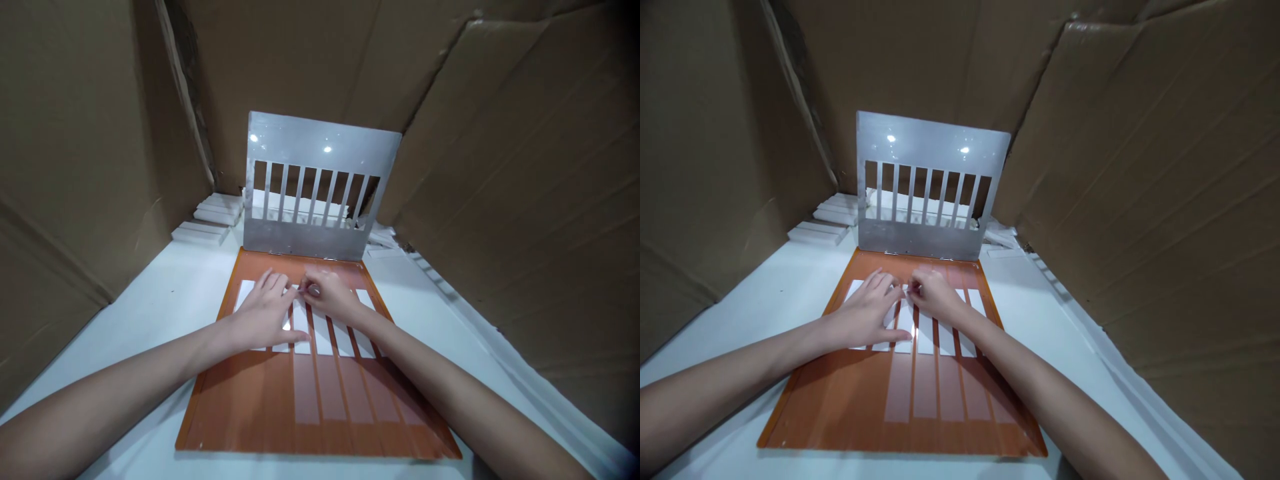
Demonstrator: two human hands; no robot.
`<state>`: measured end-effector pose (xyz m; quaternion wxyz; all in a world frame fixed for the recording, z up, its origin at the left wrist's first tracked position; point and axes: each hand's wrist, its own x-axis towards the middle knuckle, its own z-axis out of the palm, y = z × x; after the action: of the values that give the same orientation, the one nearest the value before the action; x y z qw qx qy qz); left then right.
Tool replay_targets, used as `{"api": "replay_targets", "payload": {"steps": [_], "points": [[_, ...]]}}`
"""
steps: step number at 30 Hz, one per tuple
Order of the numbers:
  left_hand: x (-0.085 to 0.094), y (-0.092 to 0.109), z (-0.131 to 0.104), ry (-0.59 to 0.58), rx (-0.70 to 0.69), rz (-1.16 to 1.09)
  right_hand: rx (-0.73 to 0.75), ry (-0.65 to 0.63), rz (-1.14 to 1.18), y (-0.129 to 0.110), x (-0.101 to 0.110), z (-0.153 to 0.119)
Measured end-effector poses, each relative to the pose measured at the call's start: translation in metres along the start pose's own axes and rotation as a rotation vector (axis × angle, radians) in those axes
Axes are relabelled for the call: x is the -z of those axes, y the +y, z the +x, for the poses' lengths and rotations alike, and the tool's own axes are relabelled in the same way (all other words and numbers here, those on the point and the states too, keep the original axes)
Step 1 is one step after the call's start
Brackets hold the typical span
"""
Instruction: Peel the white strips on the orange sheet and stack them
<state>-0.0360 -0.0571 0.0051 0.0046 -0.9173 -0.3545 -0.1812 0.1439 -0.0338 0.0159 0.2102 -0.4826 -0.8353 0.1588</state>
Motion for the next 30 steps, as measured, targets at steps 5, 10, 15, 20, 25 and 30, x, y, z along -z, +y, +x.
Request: {"api": "replay_targets", "payload": {"steps": [5,10,15,20,25,30], "points": [[-0.003,-0.001,0.000,-0.008,0.083,-0.050,0.003,-0.012,-0.054,0.001,-0.003,-0.001],[-0.008,-0.005,-0.001,-0.011,0.098,-0.155,0.041,-0.050,-0.132,0.002,-0.003,-0.003],[-0.011,-0.006,-0.002,-0.040,0.118,-0.164,0.102,-0.035,-0.180,0.003,-0.002,-0.007],[-0.007,-0.005,-0.002,-0.107,0.133,-0.141,0.163,-0.056,-0.232,0.002,-0.002,-0.011],[-0.007,-0.006,-0.002,-0.161,0.131,-0.129,0.269,-0.077,-0.296,-0.001,0.000,-0.015],[-0.010,-0.008,-0.001,-0.187,0.118,-0.132,0.347,-0.067,-0.288,-0.001,0.001,-0.023]]}}
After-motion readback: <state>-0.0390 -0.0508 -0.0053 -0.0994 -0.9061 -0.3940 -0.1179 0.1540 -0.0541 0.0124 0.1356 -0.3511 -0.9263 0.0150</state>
